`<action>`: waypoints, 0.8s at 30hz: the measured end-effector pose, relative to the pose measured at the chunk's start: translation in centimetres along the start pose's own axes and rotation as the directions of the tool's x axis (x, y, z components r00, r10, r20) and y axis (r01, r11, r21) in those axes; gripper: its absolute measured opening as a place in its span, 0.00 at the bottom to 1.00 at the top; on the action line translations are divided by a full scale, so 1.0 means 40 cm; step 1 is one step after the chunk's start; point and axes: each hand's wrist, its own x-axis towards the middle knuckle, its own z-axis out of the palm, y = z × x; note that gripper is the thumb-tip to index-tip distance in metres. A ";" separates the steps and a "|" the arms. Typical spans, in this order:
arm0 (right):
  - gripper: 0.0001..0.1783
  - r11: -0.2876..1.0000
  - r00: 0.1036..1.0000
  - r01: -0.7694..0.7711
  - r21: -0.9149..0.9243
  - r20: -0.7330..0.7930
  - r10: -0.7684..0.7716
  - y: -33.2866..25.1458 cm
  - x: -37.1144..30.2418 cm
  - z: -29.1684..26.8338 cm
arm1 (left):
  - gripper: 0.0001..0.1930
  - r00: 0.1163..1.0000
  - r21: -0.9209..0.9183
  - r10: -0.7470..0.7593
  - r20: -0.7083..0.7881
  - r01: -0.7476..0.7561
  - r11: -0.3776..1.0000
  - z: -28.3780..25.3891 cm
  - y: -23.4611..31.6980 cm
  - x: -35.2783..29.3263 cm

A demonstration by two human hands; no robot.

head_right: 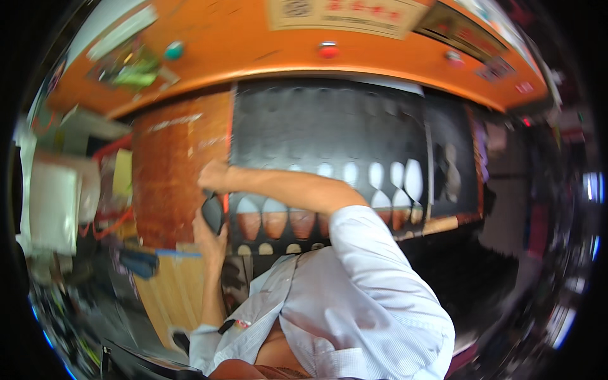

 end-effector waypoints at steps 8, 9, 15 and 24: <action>0.27 0.816 0.685 -0.295 0.497 -0.485 0.544 -0.100 -0.392 -0.132 | 0.34 0.997 -0.405 -0.037 0.075 0.064 0.912 -0.052 0.086 -0.146; 0.25 0.775 0.552 -0.367 0.514 -0.551 0.626 -0.116 -0.491 -0.135 | 0.31 0.995 -0.396 -0.029 0.091 0.062 0.916 -0.019 0.108 -0.173; 0.26 -0.011 -0.119 -0.986 0.168 -0.651 0.750 -0.286 -1.139 -0.151 | 0.25 0.956 -0.545 -0.263 0.128 0.289 0.787 0.061 0.149 -0.116; 0.28 -0.160 -0.519 -0.673 0.722 -0.307 0.798 -0.326 -1.358 -0.114 | 0.20 0.995 -0.390 0.082 0.054 -0.055 0.919 0.089 0.210 0.251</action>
